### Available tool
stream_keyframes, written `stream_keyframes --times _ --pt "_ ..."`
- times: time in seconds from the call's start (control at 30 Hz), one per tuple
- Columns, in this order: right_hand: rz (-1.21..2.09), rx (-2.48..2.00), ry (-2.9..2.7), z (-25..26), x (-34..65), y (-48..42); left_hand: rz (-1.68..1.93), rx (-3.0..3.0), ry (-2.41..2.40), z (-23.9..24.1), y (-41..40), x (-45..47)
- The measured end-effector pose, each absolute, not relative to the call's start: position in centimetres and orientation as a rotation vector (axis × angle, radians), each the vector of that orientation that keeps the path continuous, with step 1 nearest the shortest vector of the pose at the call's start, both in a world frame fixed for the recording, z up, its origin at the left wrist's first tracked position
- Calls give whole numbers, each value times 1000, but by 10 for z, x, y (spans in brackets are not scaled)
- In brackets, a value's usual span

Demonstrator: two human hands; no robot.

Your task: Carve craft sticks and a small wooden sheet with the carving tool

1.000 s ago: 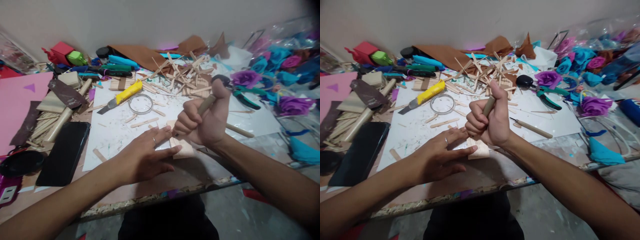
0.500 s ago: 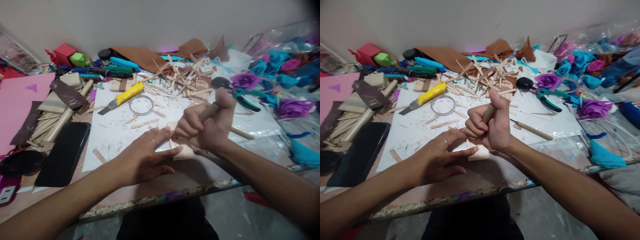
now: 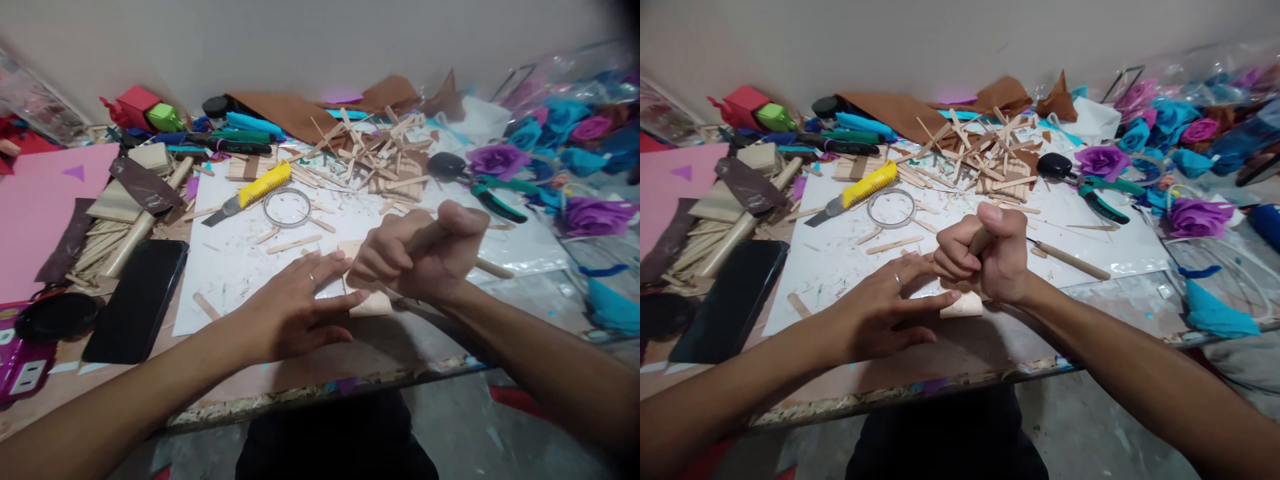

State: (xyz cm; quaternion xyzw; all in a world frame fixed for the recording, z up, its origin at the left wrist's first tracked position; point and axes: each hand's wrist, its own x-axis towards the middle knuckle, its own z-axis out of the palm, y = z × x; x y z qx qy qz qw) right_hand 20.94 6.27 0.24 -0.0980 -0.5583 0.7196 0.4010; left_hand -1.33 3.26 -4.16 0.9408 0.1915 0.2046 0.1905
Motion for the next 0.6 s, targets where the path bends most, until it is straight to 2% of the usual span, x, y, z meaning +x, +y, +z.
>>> stream_keyframes --times 0.6 --pt "1804 -262 -1289 2 208 57 589 2699 536 -43 32 -13"
